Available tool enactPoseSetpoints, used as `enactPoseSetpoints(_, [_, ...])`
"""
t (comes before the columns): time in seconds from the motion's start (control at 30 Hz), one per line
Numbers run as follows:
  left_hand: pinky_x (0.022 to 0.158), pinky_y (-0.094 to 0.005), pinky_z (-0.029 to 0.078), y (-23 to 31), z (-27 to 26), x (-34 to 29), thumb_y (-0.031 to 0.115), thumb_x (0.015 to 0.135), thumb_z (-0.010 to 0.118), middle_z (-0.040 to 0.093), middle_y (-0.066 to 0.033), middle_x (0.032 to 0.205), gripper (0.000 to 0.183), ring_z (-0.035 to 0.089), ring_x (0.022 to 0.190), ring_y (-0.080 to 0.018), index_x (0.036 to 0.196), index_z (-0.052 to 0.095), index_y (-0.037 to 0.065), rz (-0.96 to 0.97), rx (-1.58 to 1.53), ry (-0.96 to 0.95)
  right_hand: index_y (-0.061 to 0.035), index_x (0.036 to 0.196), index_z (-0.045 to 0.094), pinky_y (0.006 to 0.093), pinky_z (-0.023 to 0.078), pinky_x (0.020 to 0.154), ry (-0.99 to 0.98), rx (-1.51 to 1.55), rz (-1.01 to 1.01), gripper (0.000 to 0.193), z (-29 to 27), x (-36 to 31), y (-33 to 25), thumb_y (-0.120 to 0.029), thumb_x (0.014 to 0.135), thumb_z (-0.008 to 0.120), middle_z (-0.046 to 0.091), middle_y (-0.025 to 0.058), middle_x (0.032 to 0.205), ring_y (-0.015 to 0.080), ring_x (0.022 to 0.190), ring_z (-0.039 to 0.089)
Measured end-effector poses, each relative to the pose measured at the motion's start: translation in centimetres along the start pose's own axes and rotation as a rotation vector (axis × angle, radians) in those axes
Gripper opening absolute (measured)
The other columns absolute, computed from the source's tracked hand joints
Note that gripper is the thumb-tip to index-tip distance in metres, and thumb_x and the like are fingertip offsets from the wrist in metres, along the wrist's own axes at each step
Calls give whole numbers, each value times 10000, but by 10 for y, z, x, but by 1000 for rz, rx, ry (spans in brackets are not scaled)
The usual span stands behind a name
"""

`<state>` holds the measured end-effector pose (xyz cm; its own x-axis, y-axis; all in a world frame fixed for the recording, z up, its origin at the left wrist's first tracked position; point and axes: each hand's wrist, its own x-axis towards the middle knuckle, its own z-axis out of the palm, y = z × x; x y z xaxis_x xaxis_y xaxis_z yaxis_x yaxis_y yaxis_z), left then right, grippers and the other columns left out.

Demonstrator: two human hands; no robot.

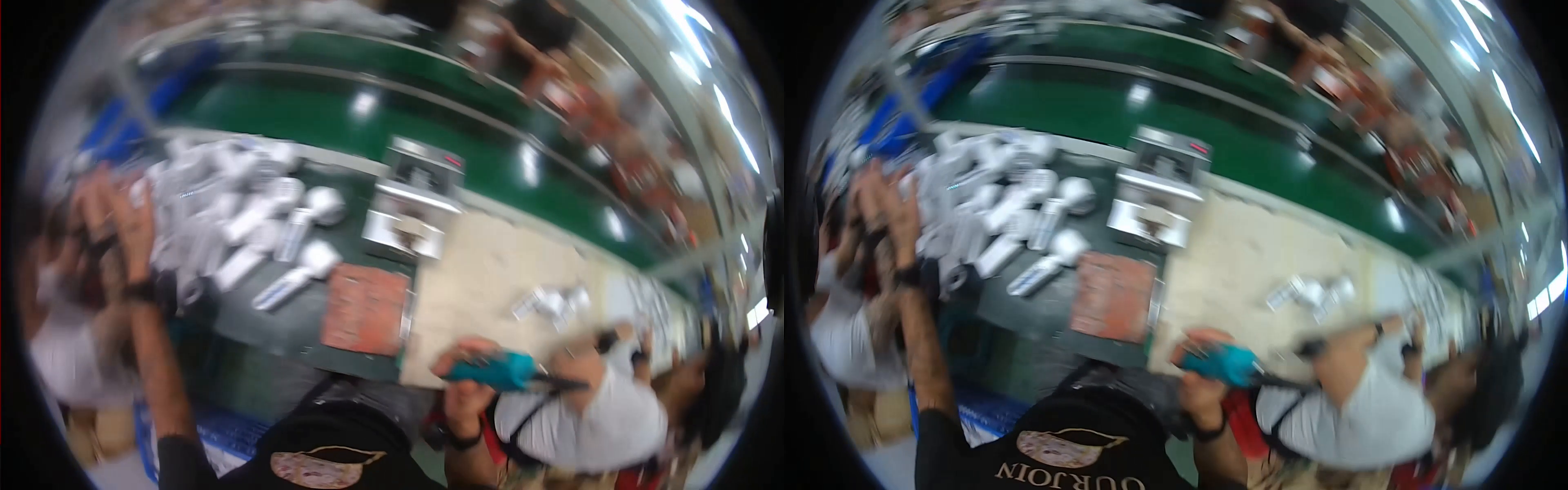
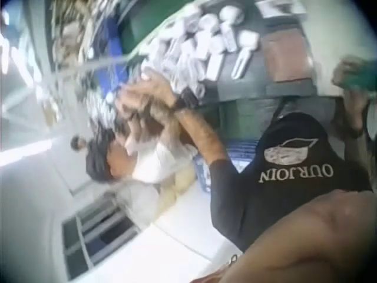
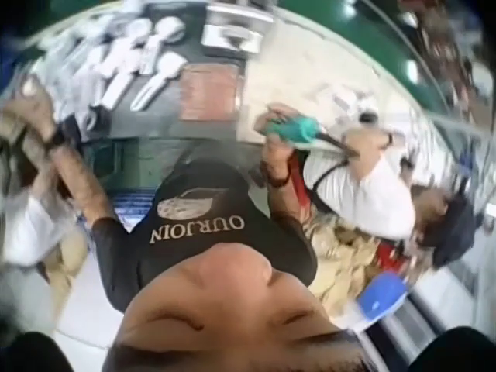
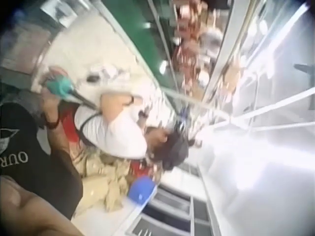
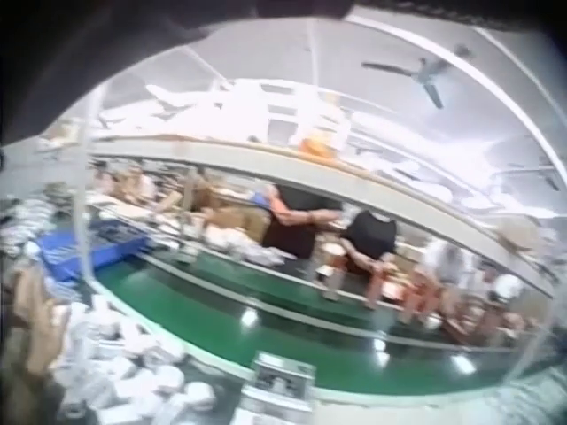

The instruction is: The person picks up a fan, fits a battery into the handle, and snaps a cover over it. They then drive a screw into the handle using a power screwdriver and place the finished fan onto the table.

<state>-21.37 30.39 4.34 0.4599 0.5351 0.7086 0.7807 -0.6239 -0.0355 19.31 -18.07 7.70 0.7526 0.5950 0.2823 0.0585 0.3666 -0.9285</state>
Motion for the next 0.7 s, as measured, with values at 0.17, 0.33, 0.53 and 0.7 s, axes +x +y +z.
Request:
enactPoseSetpoints(0.17, [1088, -399, 377, 371, -62, 117, 48, 899, 616, 604, -168, 1288, 261, 536, 1252, -301, 1157, 617, 6, 109, -1000, -185, 65, 1244, 497, 311, 489, 740, -52, 14, 155, 808, -8, 1, -22, -563, 807, 757, 611, 78, 839, 171, 812, 606])
enactPoseSetpoints(0.33, [948, -405, 466, 583, -17, 73, 302, 836, 726, 610, -170, 1113, 438, 578, 1084, -342, 1129, 597, 2, 466, -1296, -448, 53, 1230, 520, 312, 493, 721, -60, -65, 129, 699, -17, -22, -32, -473, 840, 765, 614, 90, 847, 179, 800, 605])
enactPoseSetpoints(0.53, [938, -412, 467, 708, 35, 20, 442, 853, 673, 602, -182, 1112, 552, 582, 1059, -330, 1170, 584, -1, 483, -1100, -646, 54, 1216, 529, 332, 501, 723, 75, -53, 105, 700, -34, -43, -36, -463, 821, 786, 630, 102, 856, 201, 793, 611])
enactPoseSetpoints(0.7, [933, -422, 473, 705, 35, 22, 404, 864, 654, 616, -124, 1113, 438, 584, 1068, -312, 1128, 604, 58, 427, -1166, -701, 53, 1223, 531, 303, 473, 707, 131, -209, 41, 656, -57, -34, -30, -455, 866, 745, 629, 76, 852, 175, 787, 604])
